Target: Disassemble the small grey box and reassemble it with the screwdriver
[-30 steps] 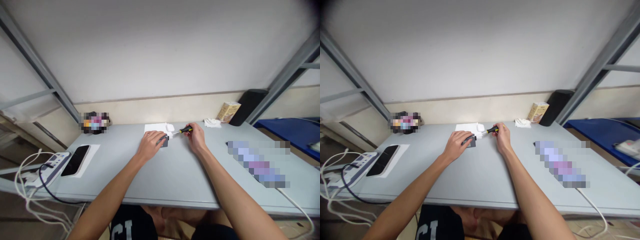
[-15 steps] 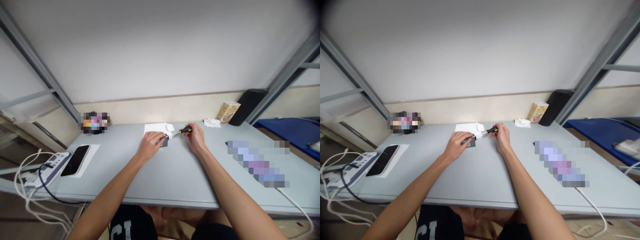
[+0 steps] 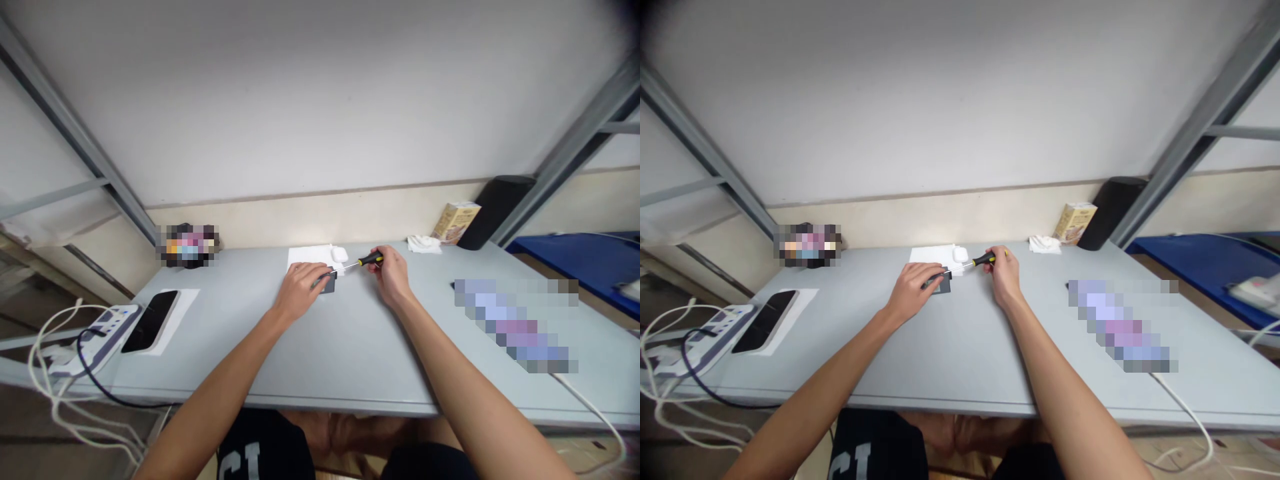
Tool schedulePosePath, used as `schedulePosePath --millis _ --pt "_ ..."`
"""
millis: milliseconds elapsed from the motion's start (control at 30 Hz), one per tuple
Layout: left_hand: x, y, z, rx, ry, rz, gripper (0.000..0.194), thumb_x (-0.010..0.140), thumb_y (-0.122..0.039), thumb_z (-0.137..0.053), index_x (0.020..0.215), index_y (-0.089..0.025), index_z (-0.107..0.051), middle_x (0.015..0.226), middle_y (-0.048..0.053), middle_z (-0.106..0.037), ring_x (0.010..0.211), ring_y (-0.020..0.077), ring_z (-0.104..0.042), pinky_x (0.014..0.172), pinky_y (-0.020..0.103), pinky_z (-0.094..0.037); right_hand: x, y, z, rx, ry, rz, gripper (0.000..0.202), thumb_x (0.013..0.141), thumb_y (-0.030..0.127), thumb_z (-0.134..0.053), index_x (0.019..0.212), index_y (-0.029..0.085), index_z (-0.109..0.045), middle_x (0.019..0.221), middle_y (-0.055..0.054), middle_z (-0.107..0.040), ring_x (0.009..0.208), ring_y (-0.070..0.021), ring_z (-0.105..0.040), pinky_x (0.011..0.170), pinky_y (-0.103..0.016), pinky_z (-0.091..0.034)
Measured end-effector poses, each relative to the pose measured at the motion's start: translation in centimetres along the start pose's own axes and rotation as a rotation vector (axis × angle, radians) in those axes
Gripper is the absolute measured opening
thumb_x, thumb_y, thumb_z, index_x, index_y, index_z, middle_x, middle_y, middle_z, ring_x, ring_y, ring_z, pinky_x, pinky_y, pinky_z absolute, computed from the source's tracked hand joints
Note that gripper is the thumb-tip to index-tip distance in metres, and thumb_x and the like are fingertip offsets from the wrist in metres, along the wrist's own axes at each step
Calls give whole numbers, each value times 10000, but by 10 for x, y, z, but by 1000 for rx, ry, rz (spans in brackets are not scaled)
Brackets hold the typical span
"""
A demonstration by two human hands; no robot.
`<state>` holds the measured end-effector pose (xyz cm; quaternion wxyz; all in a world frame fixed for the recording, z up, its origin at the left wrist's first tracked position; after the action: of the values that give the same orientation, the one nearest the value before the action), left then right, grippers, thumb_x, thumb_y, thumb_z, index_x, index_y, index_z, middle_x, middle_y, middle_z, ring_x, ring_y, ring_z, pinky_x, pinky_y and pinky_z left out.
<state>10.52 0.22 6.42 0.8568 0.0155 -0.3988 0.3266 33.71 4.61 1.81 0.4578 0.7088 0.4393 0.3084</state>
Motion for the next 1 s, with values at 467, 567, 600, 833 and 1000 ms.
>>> schedulePosePath --millis 467,567,600,833,1000 --pt "0 -1 1 17 18 -18 204 1082 -288 -548 1148 -221 -729 1215 66 -790 1112 190 -741 973 373 -467 4 14 6 -194 -37 142 130 756 328 -605 697 212 -618 477 49 -503 460 -114 -464 466 -244 -336" --pt "0 -1 0 14 27 -19 209 1083 -290 -544 1152 -219 -728 1217 69 -789 1113 192 -742 967 369 -474 5 17 7 -204 -30 164 126 761 318 -605 699 209 -620 488 53 -500 459 -108 -470 457 -234 -333" --pt "0 -2 1 13 27 -19 210 1083 -289 -542 1149 -219 -729 1216 70 -789 1113 192 -741 967 368 -475 6 18 8 -207 -30 177 127 767 316 -609 700 209 -619 490 54 -497 456 -106 -470 454 -232 -334" --pt "0 0 -1 28 83 -22 240 1091 -287 -514 1169 -239 -736 1232 64 -779 1114 195 -732 967 373 -485 15 15 26 1 -193 168 164 817 331 -622 718 207 -578 563 62 -509 431 -82 -469 432 -218 -364" --pt "-1 2 -1 12 92 -39 256 1095 -285 -499 1152 -232 -743 1236 70 -778 1116 202 -734 975 388 -503 16 9 35 91 -289 92 147 821 316 -613 737 200 -582 578 61 -518 430 -74 -453 418 -208 -368"
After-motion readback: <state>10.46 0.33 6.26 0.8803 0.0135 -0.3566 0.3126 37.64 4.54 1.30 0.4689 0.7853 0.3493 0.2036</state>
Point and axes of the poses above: each hand's wrist, its own x-axis towards the middle knuckle, its own z-axis out of the back of the hand, y = z × x, the point moved 7 cm from there along x, towards the middle knuckle
